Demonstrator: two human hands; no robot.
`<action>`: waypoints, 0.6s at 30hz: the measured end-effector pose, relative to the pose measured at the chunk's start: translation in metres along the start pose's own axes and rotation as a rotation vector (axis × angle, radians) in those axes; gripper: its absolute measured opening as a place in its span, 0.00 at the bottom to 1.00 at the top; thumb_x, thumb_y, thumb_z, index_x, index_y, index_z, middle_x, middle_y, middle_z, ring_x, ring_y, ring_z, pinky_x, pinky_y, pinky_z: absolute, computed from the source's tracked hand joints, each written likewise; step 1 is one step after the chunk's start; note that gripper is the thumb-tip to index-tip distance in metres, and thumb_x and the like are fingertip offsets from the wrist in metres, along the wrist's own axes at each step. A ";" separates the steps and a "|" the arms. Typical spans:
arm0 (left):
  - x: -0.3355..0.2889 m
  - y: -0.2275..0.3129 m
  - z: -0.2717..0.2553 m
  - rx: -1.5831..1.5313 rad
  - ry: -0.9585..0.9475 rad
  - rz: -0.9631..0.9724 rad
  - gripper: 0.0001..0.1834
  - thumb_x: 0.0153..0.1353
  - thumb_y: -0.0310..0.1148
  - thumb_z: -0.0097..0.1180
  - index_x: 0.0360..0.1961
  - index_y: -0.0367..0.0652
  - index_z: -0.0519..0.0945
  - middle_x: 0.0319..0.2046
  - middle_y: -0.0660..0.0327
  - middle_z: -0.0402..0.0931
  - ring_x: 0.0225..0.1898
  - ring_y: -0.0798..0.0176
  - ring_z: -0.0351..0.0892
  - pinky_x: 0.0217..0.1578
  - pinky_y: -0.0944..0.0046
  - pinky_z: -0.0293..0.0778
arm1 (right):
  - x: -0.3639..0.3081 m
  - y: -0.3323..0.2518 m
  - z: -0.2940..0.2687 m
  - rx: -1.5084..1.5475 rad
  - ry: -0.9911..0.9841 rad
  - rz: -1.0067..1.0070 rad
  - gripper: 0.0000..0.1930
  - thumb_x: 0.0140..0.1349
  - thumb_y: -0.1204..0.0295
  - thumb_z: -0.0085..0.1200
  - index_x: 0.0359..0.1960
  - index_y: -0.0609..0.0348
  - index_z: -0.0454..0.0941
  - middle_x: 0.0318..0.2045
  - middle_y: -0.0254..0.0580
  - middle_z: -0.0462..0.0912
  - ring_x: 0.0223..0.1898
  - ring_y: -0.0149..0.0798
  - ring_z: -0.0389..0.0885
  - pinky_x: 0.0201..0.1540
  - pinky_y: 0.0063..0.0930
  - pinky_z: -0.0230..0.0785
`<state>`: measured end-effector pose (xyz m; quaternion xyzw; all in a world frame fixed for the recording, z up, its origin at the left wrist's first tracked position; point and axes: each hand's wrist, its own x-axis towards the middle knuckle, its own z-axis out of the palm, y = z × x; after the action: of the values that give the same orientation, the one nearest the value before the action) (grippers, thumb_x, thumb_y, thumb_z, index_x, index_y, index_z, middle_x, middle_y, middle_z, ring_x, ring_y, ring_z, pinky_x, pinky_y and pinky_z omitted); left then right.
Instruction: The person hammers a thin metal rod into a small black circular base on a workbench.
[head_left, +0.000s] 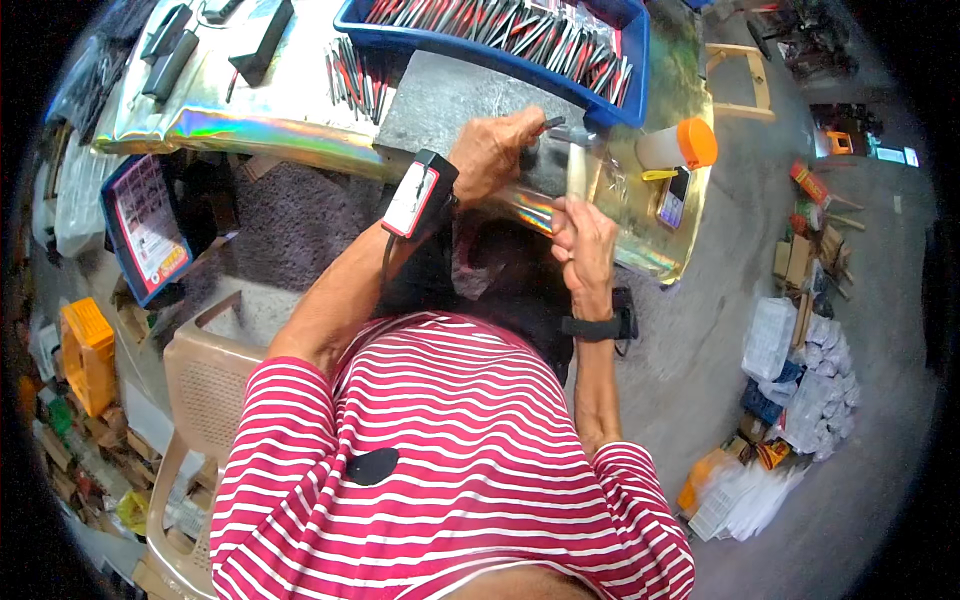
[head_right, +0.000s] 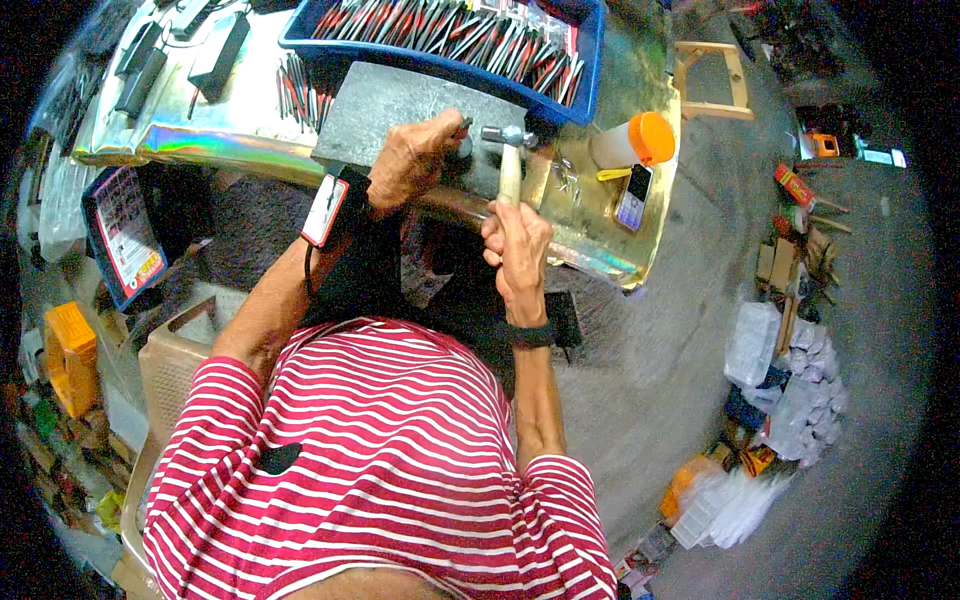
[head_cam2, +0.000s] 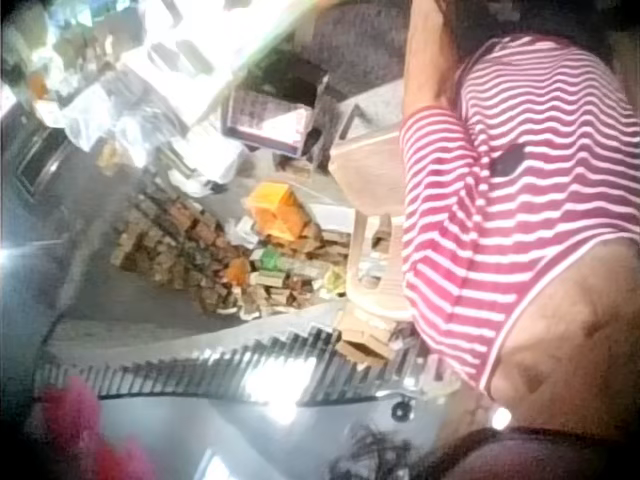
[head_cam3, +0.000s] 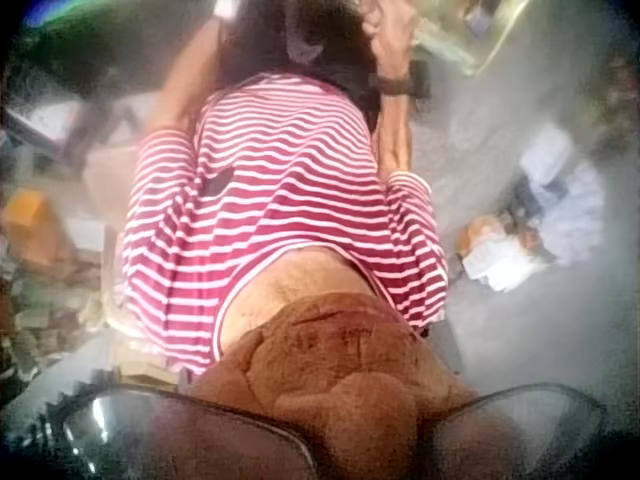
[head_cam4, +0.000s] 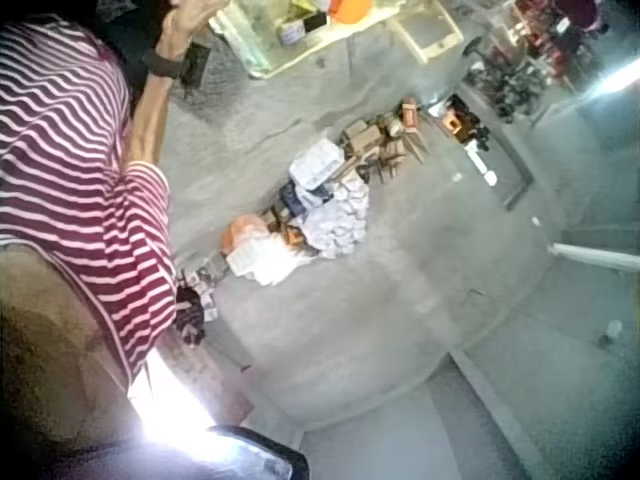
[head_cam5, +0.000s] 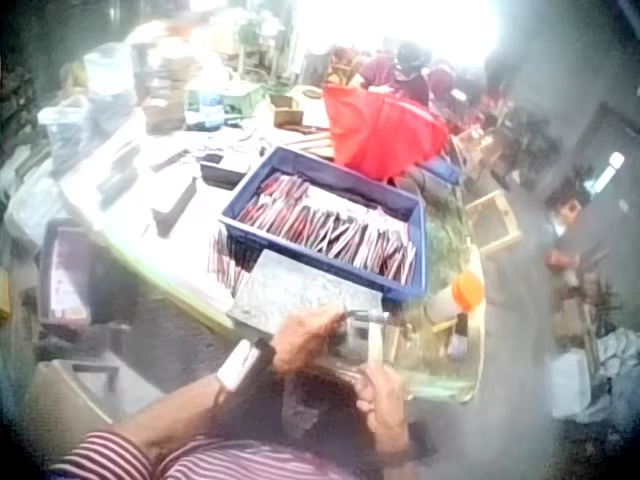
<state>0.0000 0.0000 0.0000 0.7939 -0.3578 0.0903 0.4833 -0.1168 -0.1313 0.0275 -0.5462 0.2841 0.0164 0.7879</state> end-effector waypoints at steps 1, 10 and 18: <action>0.000 -0.002 0.002 -0.001 0.015 0.024 0.10 0.46 0.22 0.48 0.31 0.42 0.64 0.26 0.56 0.72 0.28 0.50 0.74 0.25 0.60 0.70 | -0.006 -0.009 0.003 -0.121 0.011 -0.106 0.11 0.56 0.66 0.46 0.28 0.63 0.70 0.14 0.33 0.68 0.10 0.19 0.58 0.08 0.11 0.49; -0.004 0.000 0.001 -0.018 0.046 0.056 0.08 0.47 0.23 0.47 0.30 0.43 0.64 0.22 0.54 0.69 0.25 0.48 0.71 0.23 0.58 0.68 | -0.066 -0.097 0.023 -1.036 0.180 -0.809 0.09 0.56 0.71 0.46 0.33 0.65 0.70 0.18 0.38 0.71 0.20 0.28 0.69 0.23 0.23 0.62; -0.004 0.004 0.001 -0.031 0.034 0.015 0.10 0.45 0.23 0.47 0.31 0.42 0.64 0.22 0.54 0.69 0.26 0.47 0.71 0.24 0.58 0.68 | -0.050 -0.078 0.009 -1.448 0.144 -1.083 0.08 0.54 0.71 0.47 0.31 0.63 0.68 0.17 0.48 0.72 0.18 0.42 0.73 0.21 0.30 0.63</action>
<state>-0.0059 -0.0003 0.0001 0.7819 -0.3566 0.1020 0.5010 -0.1283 -0.1409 0.1194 -0.9666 -0.0429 -0.2157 0.1319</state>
